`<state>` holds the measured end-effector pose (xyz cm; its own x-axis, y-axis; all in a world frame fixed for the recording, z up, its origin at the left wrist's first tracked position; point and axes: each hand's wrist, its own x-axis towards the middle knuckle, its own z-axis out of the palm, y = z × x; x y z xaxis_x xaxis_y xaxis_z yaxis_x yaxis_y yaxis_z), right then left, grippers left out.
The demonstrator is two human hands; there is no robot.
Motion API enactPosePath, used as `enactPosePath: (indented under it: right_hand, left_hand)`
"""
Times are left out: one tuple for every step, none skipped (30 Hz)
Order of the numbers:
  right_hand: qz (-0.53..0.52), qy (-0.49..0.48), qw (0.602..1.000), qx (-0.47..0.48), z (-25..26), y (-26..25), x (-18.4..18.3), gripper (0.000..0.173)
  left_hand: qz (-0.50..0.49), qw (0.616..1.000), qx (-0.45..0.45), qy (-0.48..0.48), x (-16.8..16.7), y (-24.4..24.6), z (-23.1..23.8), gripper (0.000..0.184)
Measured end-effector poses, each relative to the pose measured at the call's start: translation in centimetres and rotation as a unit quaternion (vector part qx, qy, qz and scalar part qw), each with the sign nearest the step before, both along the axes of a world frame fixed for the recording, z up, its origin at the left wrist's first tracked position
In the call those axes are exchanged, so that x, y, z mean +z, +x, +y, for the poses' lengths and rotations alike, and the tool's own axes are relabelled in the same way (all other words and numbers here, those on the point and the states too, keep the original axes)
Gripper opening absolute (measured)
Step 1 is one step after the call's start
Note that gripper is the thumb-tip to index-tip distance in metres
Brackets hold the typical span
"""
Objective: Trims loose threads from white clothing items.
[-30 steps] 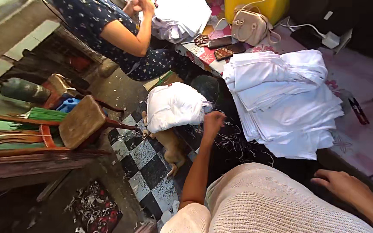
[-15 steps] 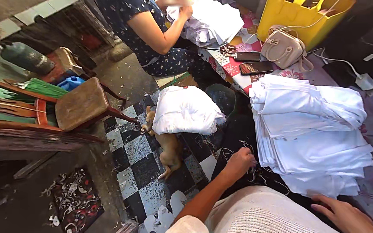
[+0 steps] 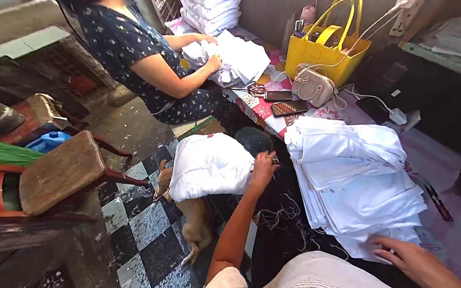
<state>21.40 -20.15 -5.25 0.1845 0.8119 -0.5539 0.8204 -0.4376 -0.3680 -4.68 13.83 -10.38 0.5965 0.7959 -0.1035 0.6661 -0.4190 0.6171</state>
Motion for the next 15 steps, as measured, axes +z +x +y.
enactPosePath:
  right_hand:
    - [0.006, -0.001, 1.000, -0.008, 0.1, 0.3, 0.2, 0.032]
    - [0.009, 0.006, 1.000, -0.017, 0.0, 0.6, 0.4, 0.032]
    - [0.011, 0.024, 0.999, -0.027, 0.0, 0.9, 0.6, 0.031]
    - [0.008, 0.059, 0.998, -0.035, 0.0, 1.3, 0.8, 0.029]
    - [0.000, 0.108, 0.993, -0.043, 0.0, 1.8, 0.8, 0.026]
    - [-0.014, 0.160, 0.986, -0.051, 0.0, 2.4, 0.6, 0.023]
    - [-0.031, 0.206, 0.976, -0.059, 0.3, 2.9, 0.5, 0.022]
    - [-0.045, 0.250, 0.964, -0.073, 0.8, 3.3, 0.4, 0.021]
    - [-0.059, 0.288, 0.952, -0.085, 1.6, 3.6, 0.4, 0.020]
    - [-0.072, 0.319, 0.940, -0.096, 2.5, 3.8, 0.4, 0.020]
    - [-0.084, 0.343, 0.930, -0.106, 3.4, 3.8, 0.3, 0.020]
    - [-0.085, 0.359, 0.922, -0.114, 4.4, 3.8, 0.2, 0.020]
    - [-0.083, 0.366, 0.919, -0.117, 5.2, 3.8, 0.0, 0.020]
    - [-0.078, 0.367, 0.920, -0.113, 5.9, 3.6, -0.3, 0.022]
    - [-0.071, 0.371, 0.920, -0.102, 6.5, 3.3, -0.6, 0.023]
  left_hand:
    - [0.057, 0.998, 0.017, -0.018, 1.4, 0.8, 0.6, 0.071]
    - [0.093, 0.995, 0.034, -0.023, 2.4, 1.5, 0.8, 0.080]
    - [0.113, 0.992, 0.047, -0.023, 3.4, 2.2, 0.5, 0.081]
    - [0.120, 0.991, 0.055, -0.023, 4.4, 2.7, -0.1, 0.077]
    - [0.114, 0.991, 0.059, -0.021, 5.3, 3.2, -1.0, 0.072]
    - [0.088, 0.994, 0.062, -0.008, 5.9, 3.7, -2.0, 0.066]
    - [0.032, 0.997, 0.070, 0.029, 6.0, 4.3, -3.4, 0.059]
    - [-0.043, 0.993, 0.074, 0.084, 5.5, 5.1, -4.9, 0.052]
    - [-0.115, 0.981, 0.061, 0.143, 4.6, 6.1, -6.3, 0.045]
    - [-0.165, 0.969, 0.030, 0.184, 3.5, 7.3, -7.8, 0.041]
    - [-0.181, 0.961, -0.009, 0.207, 2.2, 8.5, -9.4, 0.041]
    - [-0.161, 0.961, -0.043, 0.221, 0.8, 9.7, -10.8, 0.047]
    - [-0.135, 0.962, -0.061, 0.231, -0.7, 10.6, -11.9, 0.055]
    - [-0.123, 0.957, -0.055, 0.255, -2.1, 11.2, -12.5, 0.060]
    - [-0.121, 0.949, -0.036, 0.290, -3.0, 11.5, -12.4, 0.061]
